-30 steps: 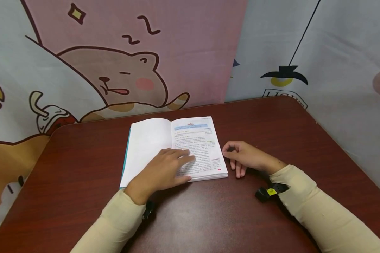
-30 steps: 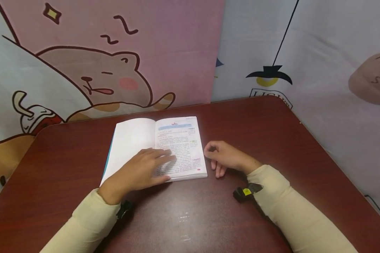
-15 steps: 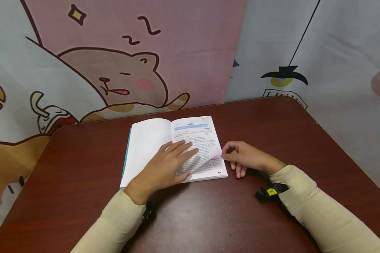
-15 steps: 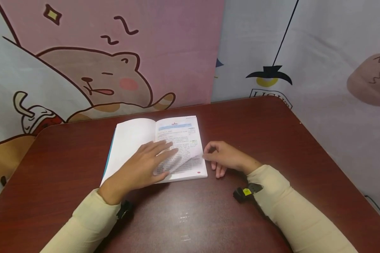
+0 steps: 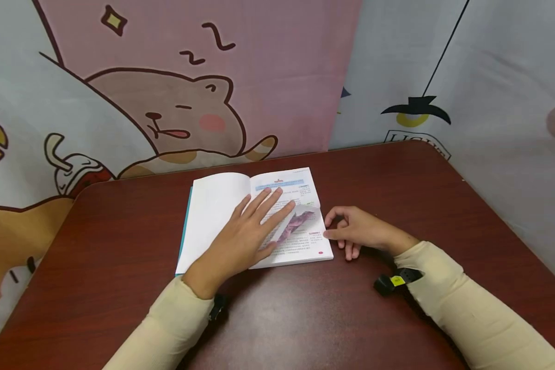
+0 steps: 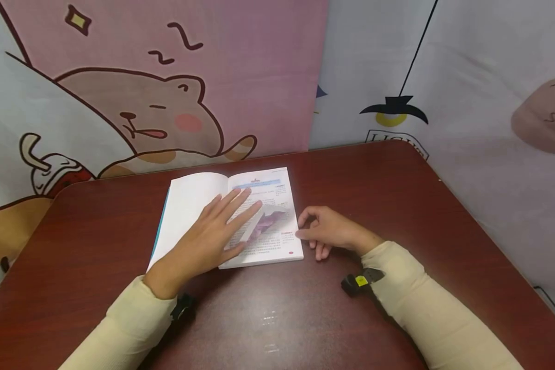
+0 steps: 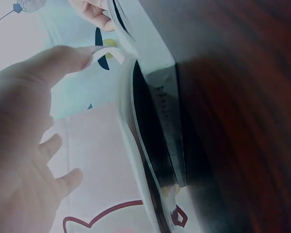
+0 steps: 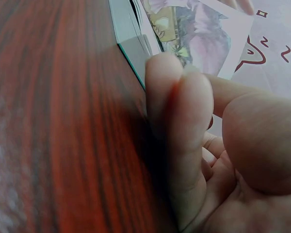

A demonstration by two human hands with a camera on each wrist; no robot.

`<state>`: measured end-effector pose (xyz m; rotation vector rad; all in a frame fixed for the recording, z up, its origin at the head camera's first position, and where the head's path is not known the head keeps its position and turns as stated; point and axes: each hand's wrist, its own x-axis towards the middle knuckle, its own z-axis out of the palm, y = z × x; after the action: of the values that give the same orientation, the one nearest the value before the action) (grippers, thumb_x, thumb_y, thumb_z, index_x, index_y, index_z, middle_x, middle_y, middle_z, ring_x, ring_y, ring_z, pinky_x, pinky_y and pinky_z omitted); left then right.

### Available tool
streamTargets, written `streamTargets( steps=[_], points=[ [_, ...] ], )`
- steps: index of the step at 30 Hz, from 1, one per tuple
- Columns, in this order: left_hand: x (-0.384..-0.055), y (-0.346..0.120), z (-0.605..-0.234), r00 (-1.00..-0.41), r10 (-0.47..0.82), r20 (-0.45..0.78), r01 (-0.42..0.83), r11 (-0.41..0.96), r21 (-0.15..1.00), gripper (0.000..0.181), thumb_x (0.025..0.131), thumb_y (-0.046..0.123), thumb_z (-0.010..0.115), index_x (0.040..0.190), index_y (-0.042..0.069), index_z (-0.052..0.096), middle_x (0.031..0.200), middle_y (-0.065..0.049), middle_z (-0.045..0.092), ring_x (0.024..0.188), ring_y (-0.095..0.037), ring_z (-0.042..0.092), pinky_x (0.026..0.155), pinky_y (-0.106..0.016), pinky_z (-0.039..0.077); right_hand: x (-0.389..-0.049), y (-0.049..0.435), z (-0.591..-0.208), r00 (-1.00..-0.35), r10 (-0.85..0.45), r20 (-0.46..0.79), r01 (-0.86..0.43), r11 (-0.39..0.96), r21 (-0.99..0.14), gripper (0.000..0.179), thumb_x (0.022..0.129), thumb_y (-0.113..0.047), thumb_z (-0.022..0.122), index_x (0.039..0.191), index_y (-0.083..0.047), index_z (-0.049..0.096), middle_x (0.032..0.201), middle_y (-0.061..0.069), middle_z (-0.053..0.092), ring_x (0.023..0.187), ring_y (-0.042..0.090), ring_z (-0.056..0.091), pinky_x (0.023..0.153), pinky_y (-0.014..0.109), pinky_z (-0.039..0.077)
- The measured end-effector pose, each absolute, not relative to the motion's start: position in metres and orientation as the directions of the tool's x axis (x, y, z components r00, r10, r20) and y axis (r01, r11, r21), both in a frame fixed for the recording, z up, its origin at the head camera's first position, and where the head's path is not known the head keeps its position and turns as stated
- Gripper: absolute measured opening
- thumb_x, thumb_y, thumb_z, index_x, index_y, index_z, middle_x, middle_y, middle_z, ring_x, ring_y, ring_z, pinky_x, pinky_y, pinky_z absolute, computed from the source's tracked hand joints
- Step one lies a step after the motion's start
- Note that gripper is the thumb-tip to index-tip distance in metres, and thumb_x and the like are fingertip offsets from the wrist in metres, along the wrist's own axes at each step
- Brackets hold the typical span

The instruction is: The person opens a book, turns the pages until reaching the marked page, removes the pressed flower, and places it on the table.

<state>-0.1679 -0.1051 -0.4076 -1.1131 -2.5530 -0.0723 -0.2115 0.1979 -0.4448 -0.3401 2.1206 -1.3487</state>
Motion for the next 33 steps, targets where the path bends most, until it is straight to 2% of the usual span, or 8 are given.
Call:
streamTargets(
  steps=[4, 7, 12, 17, 23, 33],
  points=[
    [-0.1683, -0.1048, -0.4073, -0.634, 0.692, 0.345, 0.707, 0.699, -0.104, 0.097, 0.084, 0.029, 0.081, 0.160, 0.024, 0.022, 0.168, -0.009, 0.018, 0.155, -0.030, 0.019, 0.122, -0.053, 0.024, -0.2109, 0.1974, -0.4440, -0.789, -0.506, -0.349, 0.102, 0.453, -0.886, 0.036, 0.094, -0.020, 0.070, 0.116, 0.000, 0.050, 0.066, 0.009, 0.058, 0.044, 0.020, 0.064, 0.041, 0.033, 0.052],
    [-0.1686, -0.1047, -0.4078, -0.633, 0.695, 0.341, 0.707, 0.698, -0.113, 0.092, 0.086, 0.029, 0.080, 0.160, 0.025, 0.025, 0.169, -0.009, 0.013, 0.156, -0.031, 0.015, 0.124, -0.052, 0.020, -0.2106, 0.1977, -0.4445, -0.788, -0.506, -0.352, 0.100, 0.458, -0.883, 0.036, 0.094, -0.020, 0.070, 0.115, 0.000, 0.049, 0.066, 0.010, 0.058, 0.044, 0.020, 0.064, 0.041, 0.033, 0.052],
    [-0.1690, -0.1042, -0.4073, -0.625, 0.705, 0.337, 0.716, 0.689, -0.114, 0.069, 0.091, 0.023, 0.074, 0.153, 0.027, 0.043, 0.169, -0.009, 0.015, 0.157, -0.032, 0.009, 0.126, -0.050, 0.013, -0.2112, 0.1986, -0.4438, -0.790, -0.504, -0.348, 0.096, 0.459, -0.883, 0.036, 0.094, -0.020, 0.070, 0.115, 0.000, 0.050, 0.066, 0.010, 0.058, 0.044, 0.020, 0.064, 0.041, 0.032, 0.052],
    [-0.1688, -0.1038, -0.4058, -0.622, 0.724, 0.300, 0.725, 0.676, -0.130, 0.049, 0.094, 0.016, 0.068, 0.141, 0.027, 0.059, 0.167, -0.011, 0.023, 0.157, -0.034, 0.008, 0.127, -0.049, 0.012, -0.2114, 0.1989, -0.4419, -0.790, -0.505, -0.349, 0.098, 0.458, -0.883, 0.036, 0.094, -0.020, 0.070, 0.115, 0.000, 0.049, 0.066, 0.010, 0.058, 0.044, 0.020, 0.064, 0.041, 0.032, 0.052],
    [-0.1682, -0.1047, -0.4055, -0.620, 0.733, 0.280, 0.736, 0.667, -0.116, 0.039, 0.093, 0.009, 0.065, 0.129, 0.023, 0.069, 0.162, -0.009, 0.035, 0.156, -0.032, 0.017, 0.126, -0.046, 0.016, -0.2114, 0.1992, -0.4415, -0.790, -0.507, -0.345, 0.093, 0.456, -0.885, 0.035, 0.094, -0.019, 0.070, 0.115, 0.000, 0.049, 0.066, 0.010, 0.057, 0.044, 0.020, 0.064, 0.041, 0.032, 0.052],
    [-0.1685, -0.1057, -0.4070, -0.636, 0.730, 0.251, 0.743, 0.667, -0.058, 0.040, 0.091, -0.003, 0.057, 0.124, 0.014, 0.072, 0.156, -0.008, 0.046, 0.150, -0.033, 0.032, 0.123, -0.047, 0.025, -0.2118, 0.1996, -0.4426, -0.785, -0.515, -0.345, 0.099, 0.445, -0.890, 0.036, 0.094, -0.019, 0.070, 0.115, 0.001, 0.049, 0.066, 0.010, 0.057, 0.044, 0.020, 0.064, 0.041, 0.033, 0.052]
  ],
)
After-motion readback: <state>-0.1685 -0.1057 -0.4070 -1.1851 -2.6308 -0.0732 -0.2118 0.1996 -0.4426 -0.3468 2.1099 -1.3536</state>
